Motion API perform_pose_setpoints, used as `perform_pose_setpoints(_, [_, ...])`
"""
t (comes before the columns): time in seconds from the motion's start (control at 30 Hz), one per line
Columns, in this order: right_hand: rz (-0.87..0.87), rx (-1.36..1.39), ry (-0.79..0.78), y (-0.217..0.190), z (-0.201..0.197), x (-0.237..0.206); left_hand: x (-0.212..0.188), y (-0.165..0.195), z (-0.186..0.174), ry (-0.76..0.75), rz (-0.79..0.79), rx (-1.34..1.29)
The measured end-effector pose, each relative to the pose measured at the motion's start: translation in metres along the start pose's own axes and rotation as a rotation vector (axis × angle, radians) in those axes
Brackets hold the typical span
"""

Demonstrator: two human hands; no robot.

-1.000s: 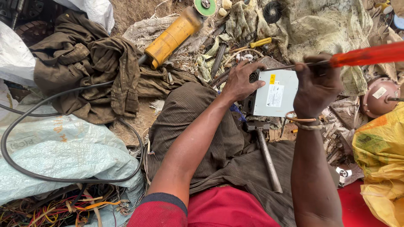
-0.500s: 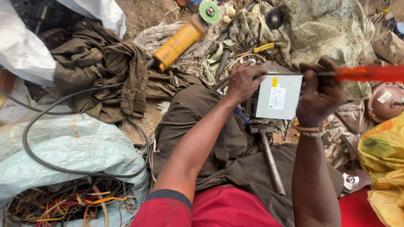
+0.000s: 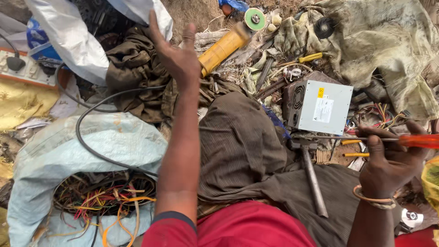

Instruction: The person uses a screwdriver to remove screws from a metal electronics casing, then opens it to reveal the internal circuit board and components. The person continues to manipulate the casing and internal parts.

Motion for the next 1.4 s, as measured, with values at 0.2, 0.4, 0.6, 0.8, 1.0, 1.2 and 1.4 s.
perform_pose_setpoints(0.2, [0.093, 0.302, -0.023, 0.022, -0.037, -0.002, -0.077, 0.031, 0.055, -0.373, 0.1, 0.04])
perform_pose_setpoints(0.4, [0.146, 0.695, 0.117, 0.024, -0.08, 0.014, -0.217, 0.123, 0.178, -0.939, 0.407, -0.05])
perform_pose_setpoints(0.6, [0.027, 0.595, 0.131, 0.0, -0.075, 0.049, -0.282, 0.146, 0.229, -1.163, 0.557, 0.037])
perform_pose_setpoints(0.8, [-0.187, 0.568, 0.099, 0.002, -0.081, 0.11, -0.296, 0.132, 0.221, -1.201, 0.644, 0.137])
perform_pose_setpoints(1.0, [-0.242, 0.586, 0.121, 0.025, -0.07, 0.145, -0.298, 0.137, 0.223, -1.202, 0.732, 0.172])
perform_pose_setpoints(1.2, [-0.32, 0.467, 0.048, 0.02, -0.048, 0.147, -0.296, 0.136, 0.219, -1.172, 0.724, 0.18])
perform_pose_setpoints(1.4, [-0.304, 0.497, 0.048, 0.017, -0.049, 0.151, -0.298, 0.134, 0.222, -1.224, 0.69, 0.17])
Point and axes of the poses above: each hand's wrist, its own x-axis towards the middle knuckle, its own z-axis out of the palm, y = z × x, the point moved 6 cm from there along x, towards the middle knuckle, and after that the axes turned 4 degrees about z, right-handed, at the moved point
